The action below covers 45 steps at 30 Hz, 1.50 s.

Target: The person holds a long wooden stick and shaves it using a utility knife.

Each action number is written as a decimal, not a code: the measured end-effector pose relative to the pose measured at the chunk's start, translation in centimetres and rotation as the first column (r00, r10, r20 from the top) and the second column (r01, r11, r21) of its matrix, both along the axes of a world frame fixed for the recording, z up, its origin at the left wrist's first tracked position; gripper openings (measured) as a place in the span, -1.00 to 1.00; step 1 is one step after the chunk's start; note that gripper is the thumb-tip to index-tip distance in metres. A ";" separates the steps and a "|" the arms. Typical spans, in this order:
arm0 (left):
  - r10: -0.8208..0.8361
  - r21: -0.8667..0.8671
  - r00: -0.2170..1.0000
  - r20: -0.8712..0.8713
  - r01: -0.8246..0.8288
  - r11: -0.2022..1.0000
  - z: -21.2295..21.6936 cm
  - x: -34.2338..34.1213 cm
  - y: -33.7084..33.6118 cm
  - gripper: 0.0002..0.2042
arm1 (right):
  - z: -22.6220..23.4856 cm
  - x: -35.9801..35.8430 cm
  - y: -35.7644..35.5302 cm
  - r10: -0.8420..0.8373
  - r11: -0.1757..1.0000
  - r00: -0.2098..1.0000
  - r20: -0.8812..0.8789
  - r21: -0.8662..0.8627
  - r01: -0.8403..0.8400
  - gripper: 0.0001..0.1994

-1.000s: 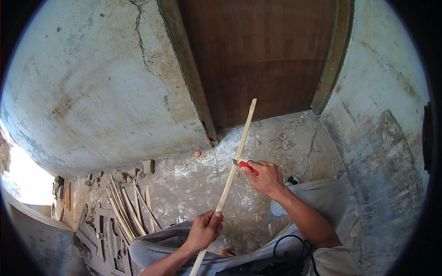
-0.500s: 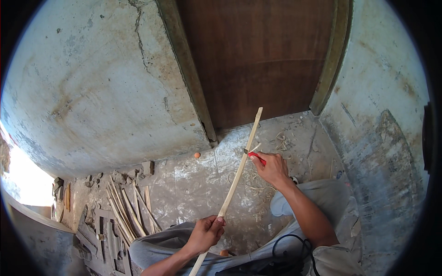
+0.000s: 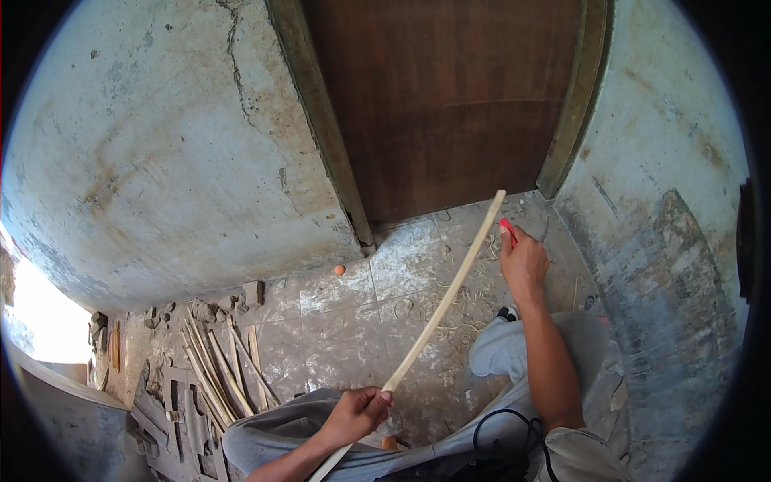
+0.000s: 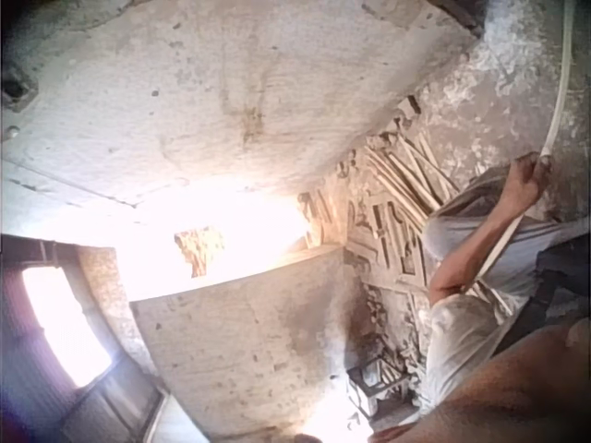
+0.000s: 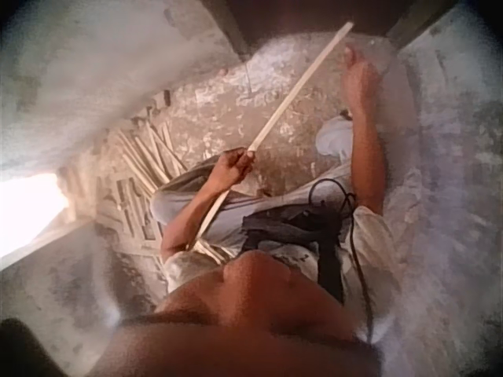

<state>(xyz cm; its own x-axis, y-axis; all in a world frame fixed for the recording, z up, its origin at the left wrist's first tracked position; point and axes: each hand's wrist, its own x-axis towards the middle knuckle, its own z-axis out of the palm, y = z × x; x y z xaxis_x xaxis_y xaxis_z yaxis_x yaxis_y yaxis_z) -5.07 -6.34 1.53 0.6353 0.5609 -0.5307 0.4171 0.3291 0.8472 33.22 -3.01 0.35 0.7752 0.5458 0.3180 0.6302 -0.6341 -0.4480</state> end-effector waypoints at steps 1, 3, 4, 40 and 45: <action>0.043 -0.017 0.999 -0.005 -0.043 0.999 0.0 0.0 0.4 -0.70 | 0.2 -0.3 0.0 0.051 0.996 0.998 0.039 0.073 -0.054 -0.63; 0.120 -0.075 0.993 0.023 -0.118 0.990 -0.6 -0.2 1.1 -0.70 | 0.6 -1.3 -0.3 0.097 0.984 0.992 0.083 0.141 -0.108 -0.64; 0.122 -0.075 0.992 0.024 -0.120 0.990 -0.9 -0.1 1.2 -0.70 | 0.7 -2.5 -0.3 0.205 0.965 0.978 -0.049 0.178 -0.194 -0.65; 0.264 0.270 0.964 0.013 -0.258 0.928 -2.5 1.4 0.7 -0.71 | -1.7 -14.8 -4.2 0.830 0.548 0.525 -0.187 0.106 -0.830 -0.66; 0.277 0.314 0.961 -0.006 -0.261 0.913 -1.9 1.6 0.6 -0.68 | -1.6 -14.8 -3.9 0.816 0.555 0.536 -0.217 0.038 -0.831 -0.65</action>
<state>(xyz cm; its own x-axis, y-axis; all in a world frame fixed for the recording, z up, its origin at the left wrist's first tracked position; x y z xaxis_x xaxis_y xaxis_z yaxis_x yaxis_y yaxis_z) -3.43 -5.78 -0.39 0.4151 0.8472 -0.3315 0.3933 0.1615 0.9051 18.42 -6.87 -1.28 0.0098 0.9867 0.1624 0.7966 0.0904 -0.5977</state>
